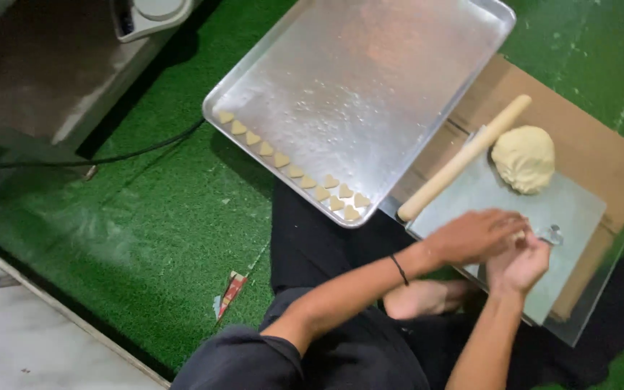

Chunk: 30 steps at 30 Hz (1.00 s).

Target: Preparing cookies by rolling out dough with a rolling pin, cutting heart shapes with a metal cutter, and hand-rolling small dough balls.

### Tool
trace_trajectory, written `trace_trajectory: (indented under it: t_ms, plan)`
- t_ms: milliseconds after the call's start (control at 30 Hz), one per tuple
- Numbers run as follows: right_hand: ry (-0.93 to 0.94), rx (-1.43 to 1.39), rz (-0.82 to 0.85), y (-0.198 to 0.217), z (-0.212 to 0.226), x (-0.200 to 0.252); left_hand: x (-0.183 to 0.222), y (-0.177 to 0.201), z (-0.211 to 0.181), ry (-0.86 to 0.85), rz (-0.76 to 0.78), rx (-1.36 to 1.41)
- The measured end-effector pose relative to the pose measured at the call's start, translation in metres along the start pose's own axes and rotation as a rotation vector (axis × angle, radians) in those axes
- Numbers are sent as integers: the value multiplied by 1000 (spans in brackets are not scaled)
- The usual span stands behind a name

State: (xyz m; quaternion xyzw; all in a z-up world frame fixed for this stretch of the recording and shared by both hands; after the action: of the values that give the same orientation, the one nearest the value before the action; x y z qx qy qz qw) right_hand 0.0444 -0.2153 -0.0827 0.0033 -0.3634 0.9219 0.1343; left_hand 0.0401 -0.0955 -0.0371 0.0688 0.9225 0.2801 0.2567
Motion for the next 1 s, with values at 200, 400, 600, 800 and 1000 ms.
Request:
trace_trajectory:
  t_ms: [200, 400, 600, 800, 1000]
  plan:
    - [62, 450, 141, -35, 7, 35, 18, 4, 13, 156, -20, 104]
    - [309, 673, 99, -29, 7, 39, 20, 0, 40, 184, 50, 287]
    - [248, 566, 30, -33, 5, 39, 19, 47, 24, 225, -86, 372]
    - [436, 879, -23, -42, 21, 39, 16, 54, 19, 281, 69, 566]
    - [431, 798, -26, -24, 7, 26, 17, 51, 31, 273, 28, 570]
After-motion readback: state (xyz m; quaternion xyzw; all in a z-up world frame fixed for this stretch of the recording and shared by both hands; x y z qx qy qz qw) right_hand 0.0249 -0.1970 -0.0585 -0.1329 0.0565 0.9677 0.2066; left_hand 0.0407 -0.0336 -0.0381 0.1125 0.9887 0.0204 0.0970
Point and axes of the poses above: each hand's wrist, its own x-axis away from the middle knuckle, its own y-axis out of the back of the hand, z = x × y, the point moved 8 cm from there along -x, towards the middle knuckle, and after that the axes turned 12 degrees about y, right-handed, at the moved point
